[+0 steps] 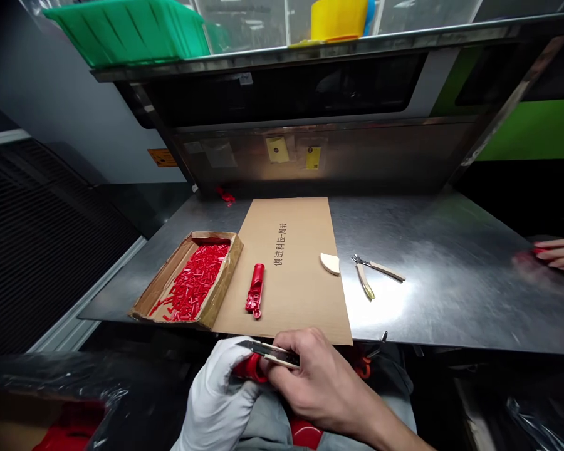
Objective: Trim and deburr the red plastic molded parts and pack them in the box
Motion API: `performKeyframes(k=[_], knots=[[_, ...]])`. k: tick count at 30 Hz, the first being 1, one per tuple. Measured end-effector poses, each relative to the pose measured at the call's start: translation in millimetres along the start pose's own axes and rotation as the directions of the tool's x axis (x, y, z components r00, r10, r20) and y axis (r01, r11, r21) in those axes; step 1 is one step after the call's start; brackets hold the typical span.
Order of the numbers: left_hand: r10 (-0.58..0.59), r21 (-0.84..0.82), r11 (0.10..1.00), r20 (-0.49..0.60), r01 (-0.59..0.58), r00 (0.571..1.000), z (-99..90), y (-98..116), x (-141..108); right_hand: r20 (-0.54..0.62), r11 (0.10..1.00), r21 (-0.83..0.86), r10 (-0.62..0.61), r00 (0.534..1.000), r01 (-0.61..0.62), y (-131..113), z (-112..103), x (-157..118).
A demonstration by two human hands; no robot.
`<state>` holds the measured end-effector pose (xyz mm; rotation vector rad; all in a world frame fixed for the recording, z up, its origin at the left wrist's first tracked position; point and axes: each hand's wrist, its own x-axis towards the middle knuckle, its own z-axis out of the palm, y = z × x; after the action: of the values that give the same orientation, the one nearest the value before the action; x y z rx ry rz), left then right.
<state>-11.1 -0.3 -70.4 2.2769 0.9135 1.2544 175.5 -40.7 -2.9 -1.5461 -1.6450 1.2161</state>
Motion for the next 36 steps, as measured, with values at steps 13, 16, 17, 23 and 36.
performKeyframes(k=[13,16,17,23,36], knots=[[-0.229,-0.225,0.942,0.119,0.250,0.966,-6.8,2.3,-10.2,-0.216,0.936,-0.287,-0.271,0.938,0.204,23.4,-11.6,-14.2],[-0.194,-0.197,0.957,0.103,0.212,0.976,-6.5,-4.4,-12.6,-0.261,0.855,-0.444,-0.410,0.874,0.268,36.5,0.6,-22.7],[-0.190,-0.196,0.959,0.102,0.207,0.976,-6.6,-4.9,-12.7,-0.262,0.831,-0.483,-0.437,0.861,0.275,38.1,3.8,-24.7],[-0.137,-0.203,0.967,0.086,0.152,0.987,-7.6,-1.7,-11.2,-0.282,0.766,-0.597,-0.479,0.831,0.239,34.2,9.0,-24.9],[-0.220,-0.244,0.946,0.004,0.214,0.975,2.1,-5.4,-15.6,-0.290,0.778,-0.593,-0.447,0.846,0.208,38.1,14.5,-25.7]])
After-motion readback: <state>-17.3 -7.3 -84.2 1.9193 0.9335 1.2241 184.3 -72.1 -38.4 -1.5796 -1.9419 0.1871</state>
